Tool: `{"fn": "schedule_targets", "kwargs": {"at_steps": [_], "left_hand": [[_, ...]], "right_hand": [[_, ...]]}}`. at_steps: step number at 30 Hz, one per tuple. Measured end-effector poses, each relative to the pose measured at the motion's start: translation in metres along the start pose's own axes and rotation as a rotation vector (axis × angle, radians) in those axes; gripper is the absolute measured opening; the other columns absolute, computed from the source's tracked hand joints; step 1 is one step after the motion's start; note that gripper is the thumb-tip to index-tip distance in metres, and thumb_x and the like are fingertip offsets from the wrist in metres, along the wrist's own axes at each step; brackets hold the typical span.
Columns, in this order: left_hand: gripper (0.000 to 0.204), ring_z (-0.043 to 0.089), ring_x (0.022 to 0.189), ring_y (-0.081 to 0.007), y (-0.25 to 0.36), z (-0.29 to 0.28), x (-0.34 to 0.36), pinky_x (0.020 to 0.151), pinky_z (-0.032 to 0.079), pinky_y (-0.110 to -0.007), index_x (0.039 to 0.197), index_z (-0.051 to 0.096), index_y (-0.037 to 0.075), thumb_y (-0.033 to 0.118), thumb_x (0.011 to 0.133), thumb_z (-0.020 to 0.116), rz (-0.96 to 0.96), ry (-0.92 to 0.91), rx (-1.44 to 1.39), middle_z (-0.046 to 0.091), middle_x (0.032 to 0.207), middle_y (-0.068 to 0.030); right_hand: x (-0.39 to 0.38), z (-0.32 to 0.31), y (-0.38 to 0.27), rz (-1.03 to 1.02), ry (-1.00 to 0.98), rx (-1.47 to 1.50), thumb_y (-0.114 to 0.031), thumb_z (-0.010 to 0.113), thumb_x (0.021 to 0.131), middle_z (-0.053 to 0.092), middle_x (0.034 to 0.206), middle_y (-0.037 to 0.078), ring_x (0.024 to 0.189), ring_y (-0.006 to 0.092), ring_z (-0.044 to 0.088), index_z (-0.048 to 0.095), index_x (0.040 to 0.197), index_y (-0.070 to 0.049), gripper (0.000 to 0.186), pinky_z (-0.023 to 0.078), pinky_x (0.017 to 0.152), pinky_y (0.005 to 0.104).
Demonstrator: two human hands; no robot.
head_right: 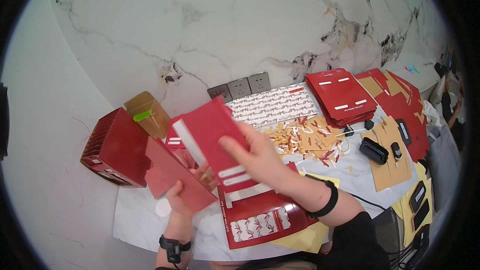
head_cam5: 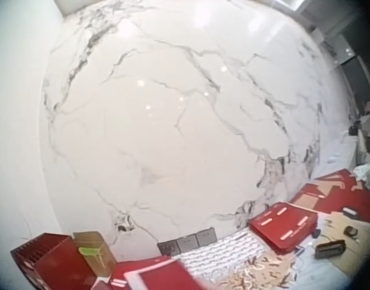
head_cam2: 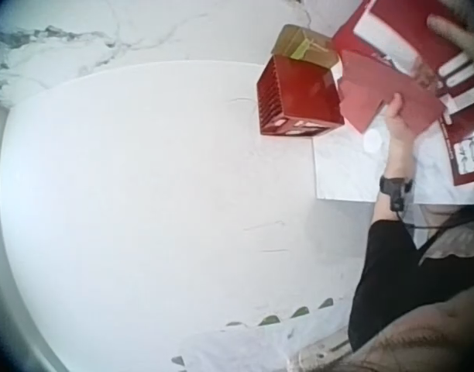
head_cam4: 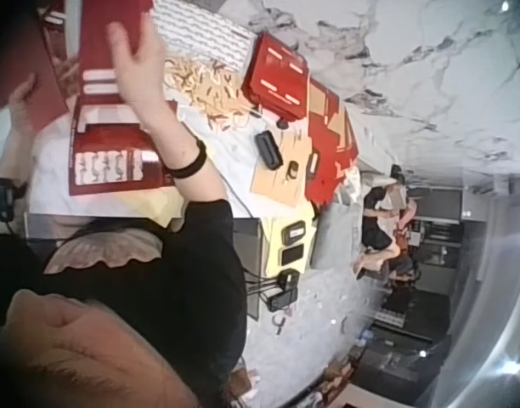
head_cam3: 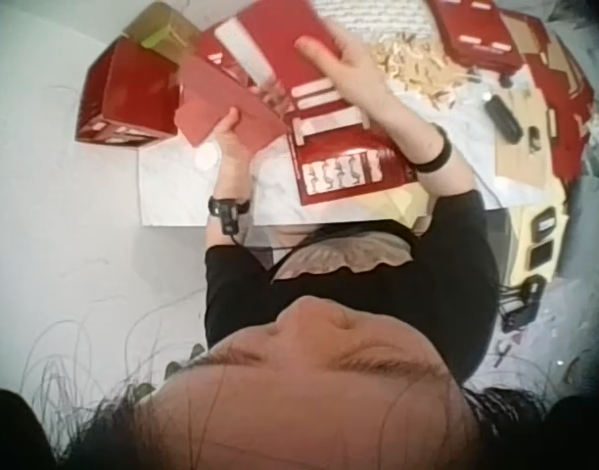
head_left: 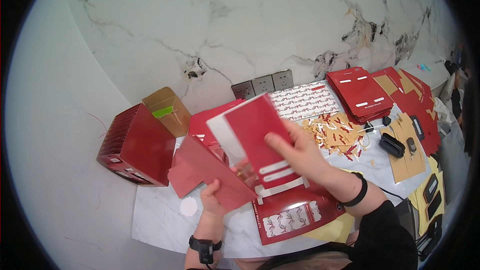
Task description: The recorder is assembling gift kits by folding paper, adding stickers, and organizing components into a red box.
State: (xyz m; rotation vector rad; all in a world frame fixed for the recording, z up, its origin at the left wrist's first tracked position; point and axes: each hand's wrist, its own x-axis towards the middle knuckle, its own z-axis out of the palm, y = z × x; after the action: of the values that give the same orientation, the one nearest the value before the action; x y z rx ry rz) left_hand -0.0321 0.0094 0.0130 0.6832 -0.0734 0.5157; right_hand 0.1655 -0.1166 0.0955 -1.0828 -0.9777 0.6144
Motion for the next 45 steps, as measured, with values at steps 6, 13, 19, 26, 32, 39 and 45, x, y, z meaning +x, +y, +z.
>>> {"fn": "schedule_targets", "kwargs": {"at_steps": [6,13,19,26,32,39,45], "left_hand": [[0.052,0.049,0.124,-0.031,0.024,-0.012,0.005,0.106,0.04,-0.049,0.136,0.046,0.003,0.03,0.091,0.054,0.333,0.307,-0.116,0.051,0.138,-0.0145],[0.06,0.05,0.127,-0.0314,0.001,-0.02,-0.007,0.106,0.041,-0.049,0.143,0.04,0.011,0.035,0.09,0.057,0.068,0.321,-0.078,0.052,0.139,-0.0112],[0.053,0.06,0.09,-0.0234,-0.003,-0.009,-0.01,0.094,0.046,-0.056,0.121,0.055,0.015,0.04,0.078,0.072,-0.103,0.109,-0.045,0.062,0.094,0.0007],[0.049,0.053,0.123,-0.0364,-0.01,-0.013,-0.006,0.109,0.033,-0.055,0.128,0.053,0.001,0.028,0.088,0.058,-0.11,-0.289,-0.191,0.06,0.127,-0.0196],[0.046,0.055,0.12,-0.0355,-0.012,-0.012,-0.01,0.109,0.034,-0.056,0.124,0.058,0.002,0.03,0.087,0.06,-0.145,-0.231,-0.136,0.062,0.123,-0.0182],[0.053,0.047,0.127,-0.0443,-0.013,0.001,-0.01,0.112,0.029,-0.058,0.133,0.05,-0.001,0.031,0.09,0.055,-0.145,-0.283,-0.192,0.049,0.139,-0.0231],[0.057,0.044,0.13,-0.0449,0.001,-0.008,-0.004,0.111,0.031,-0.058,0.136,0.044,-0.002,0.029,0.09,0.058,-0.043,-0.098,-0.153,0.048,0.14,-0.0228]], "right_hand": [[0.013,-0.03,-0.023,0.161,-0.098,0.24,-0.018,0.055,0.099,0.065,0.113,0.006,0.098,0.0083,0.062,0.052,0.129,0.001,0.035,0.05,0.086,0.0251],[0.011,-0.025,-0.007,0.126,-0.159,-0.083,-0.024,0.055,0.099,0.068,0.107,0.012,0.093,0.0207,0.067,0.047,0.13,0.001,0.041,0.053,0.08,0.0336],[-0.004,-0.004,0.014,-0.082,-0.213,-0.661,-0.028,0.058,0.095,0.064,0.082,0.027,0.081,0.0447,0.064,0.045,0.116,0.001,0.038,0.05,0.067,0.0491],[-0.032,0.019,0.002,-0.094,-0.371,-0.538,-0.022,0.053,0.097,0.066,0.097,0.024,0.082,0.0416,0.065,0.044,0.13,-0.001,0.04,0.052,0.067,0.0469],[-0.029,0.016,0.005,0.016,-0.516,-0.34,-0.024,0.043,0.102,0.068,0.086,0.015,0.079,0.0328,0.069,0.04,0.138,-0.006,0.04,0.054,0.068,0.0385],[-0.023,0.009,0.002,-0.011,-0.586,-0.284,-0.027,0.039,0.104,0.063,0.094,0.017,0.083,0.028,0.064,0.053,0.122,-0.003,0.033,0.051,0.072,0.0374],[0.006,-0.012,0.026,0.269,-0.078,0.169,-0.028,0.045,0.103,0.065,0.109,0.006,0.099,0.0098,0.058,0.058,0.121,0.001,0.036,0.047,0.088,0.0277]]}}
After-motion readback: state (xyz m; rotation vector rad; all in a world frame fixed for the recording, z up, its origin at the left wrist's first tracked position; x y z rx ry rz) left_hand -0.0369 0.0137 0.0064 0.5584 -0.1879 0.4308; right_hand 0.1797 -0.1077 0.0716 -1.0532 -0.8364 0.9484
